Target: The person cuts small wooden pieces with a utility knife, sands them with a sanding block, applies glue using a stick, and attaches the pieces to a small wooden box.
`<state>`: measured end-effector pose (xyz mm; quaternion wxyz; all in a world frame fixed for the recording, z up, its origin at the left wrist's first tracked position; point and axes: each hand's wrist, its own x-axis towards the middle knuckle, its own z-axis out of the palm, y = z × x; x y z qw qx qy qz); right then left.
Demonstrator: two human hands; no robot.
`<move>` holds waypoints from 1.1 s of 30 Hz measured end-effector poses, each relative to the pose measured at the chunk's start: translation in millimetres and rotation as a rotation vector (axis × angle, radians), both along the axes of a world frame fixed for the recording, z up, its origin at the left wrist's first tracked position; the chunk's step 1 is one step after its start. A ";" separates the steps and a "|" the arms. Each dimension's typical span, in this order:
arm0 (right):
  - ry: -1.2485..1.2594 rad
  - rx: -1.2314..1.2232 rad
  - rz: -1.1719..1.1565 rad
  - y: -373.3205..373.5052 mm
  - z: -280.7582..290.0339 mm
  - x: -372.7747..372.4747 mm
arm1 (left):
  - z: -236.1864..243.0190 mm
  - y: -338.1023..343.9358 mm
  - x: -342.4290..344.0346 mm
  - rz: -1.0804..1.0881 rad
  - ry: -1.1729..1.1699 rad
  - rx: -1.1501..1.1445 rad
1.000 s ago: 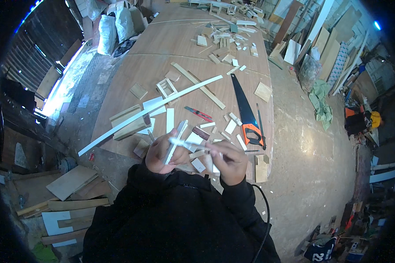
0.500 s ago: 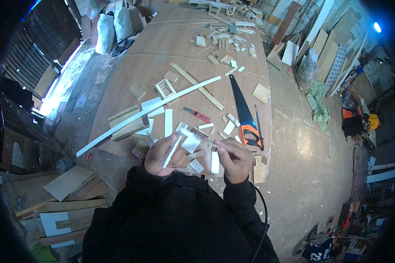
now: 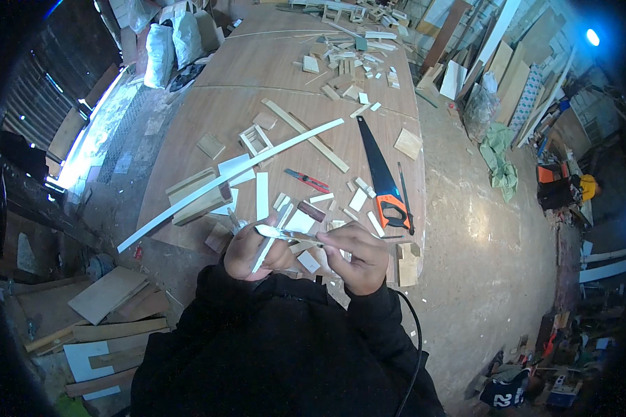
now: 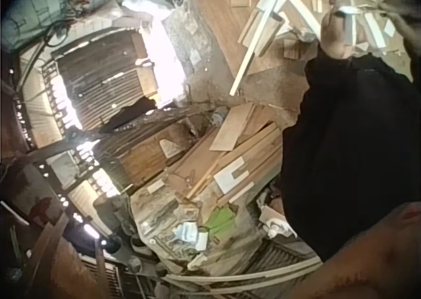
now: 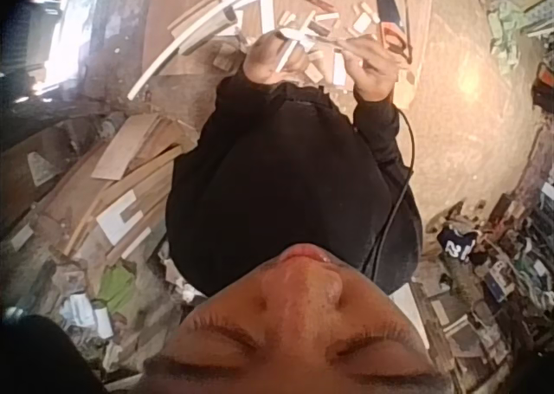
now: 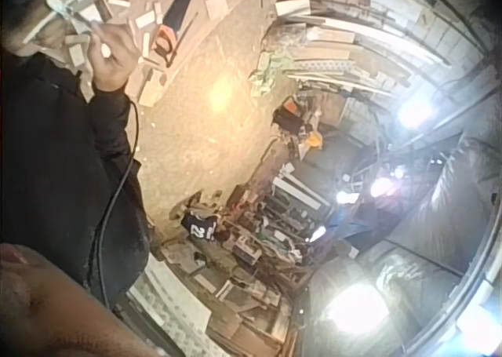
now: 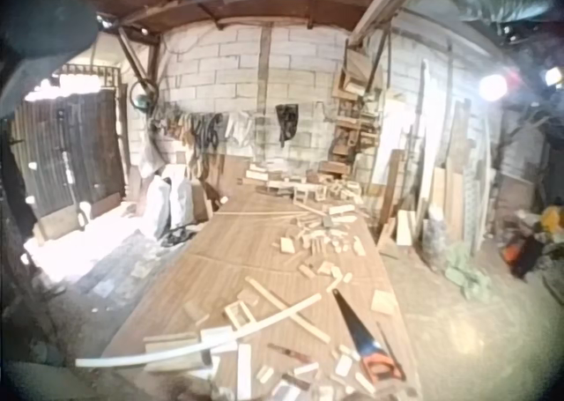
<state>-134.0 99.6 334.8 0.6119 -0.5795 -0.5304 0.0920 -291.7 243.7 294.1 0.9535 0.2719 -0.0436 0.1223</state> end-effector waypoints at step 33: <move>-0.229 0.108 -0.202 -0.1 -2.2 2.7 | 24.8 -6.6 -8.3 -0.063 0.131 -0.043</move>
